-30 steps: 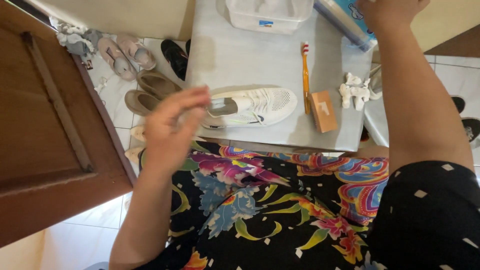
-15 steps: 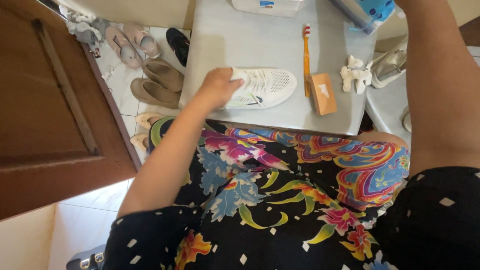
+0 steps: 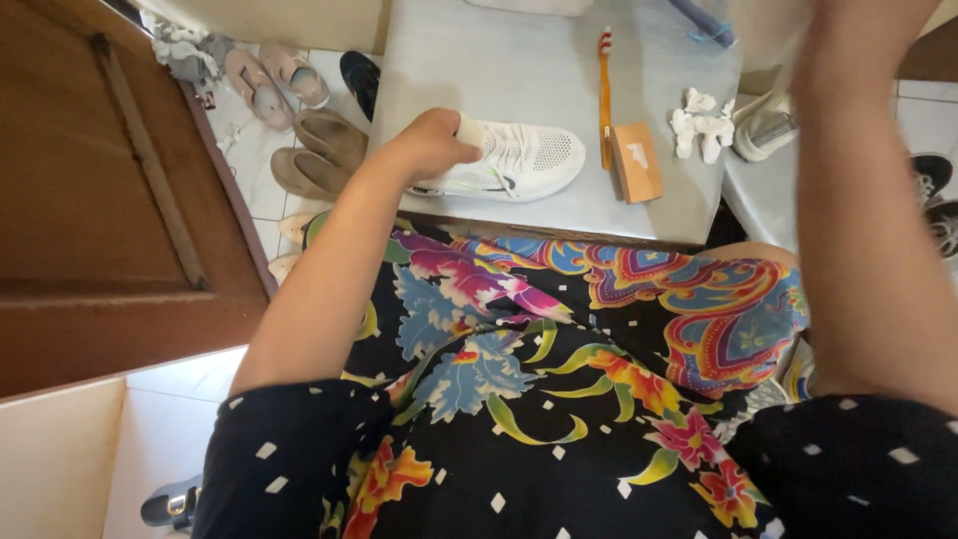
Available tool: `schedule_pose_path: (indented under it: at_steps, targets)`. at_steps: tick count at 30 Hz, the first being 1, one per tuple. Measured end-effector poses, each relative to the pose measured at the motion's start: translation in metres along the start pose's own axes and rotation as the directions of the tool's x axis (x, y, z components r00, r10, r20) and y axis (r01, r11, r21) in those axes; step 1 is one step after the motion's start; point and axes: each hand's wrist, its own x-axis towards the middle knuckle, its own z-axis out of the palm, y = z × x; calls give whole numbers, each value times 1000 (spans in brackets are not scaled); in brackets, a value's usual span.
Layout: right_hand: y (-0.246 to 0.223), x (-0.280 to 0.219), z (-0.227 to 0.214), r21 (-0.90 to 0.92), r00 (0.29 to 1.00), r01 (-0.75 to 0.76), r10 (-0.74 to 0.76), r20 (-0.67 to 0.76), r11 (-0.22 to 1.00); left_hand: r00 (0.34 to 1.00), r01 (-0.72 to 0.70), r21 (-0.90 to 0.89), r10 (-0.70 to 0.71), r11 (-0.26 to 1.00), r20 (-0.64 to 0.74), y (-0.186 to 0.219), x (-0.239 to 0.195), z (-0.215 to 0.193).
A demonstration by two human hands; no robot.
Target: The person scrubs a white sneaker with a brush and a toothbrush, then wipes it with a tissue. The shoe is rotated to clean different sides, and the person uses a small container of liquid to wet the brush during the process.
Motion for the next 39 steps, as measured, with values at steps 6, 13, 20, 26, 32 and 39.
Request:
schedule_pose_path:
  at_steps: [6,13,20,26,32,39]
  targets:
    - [2,-73,58,-23,875,-346,332,351,938,999,-18,164,12,986,35,-10,21,-5]
    - [-27,-131,147,-530,612,-236,548,570,814,996,-78,162,84,984,-30,-21,21,5]
    - [4,-149,167,-244,768,-183,293,569,952,994,-55,17,56,998,-90,-24,22,18]
    - [9,-129,141,38,539,-736,552,636,676,996,-41,-63,36,997,-76,-22,19,16]
    - [41,-138,143,390,741,-660,467,483,642,999,-44,-181,43,982,-12,-2,-11,6]
    - [-2,-140,128,208,749,-469,261,610,858,1000,4,-170,0,985,19,-16,-24,24]
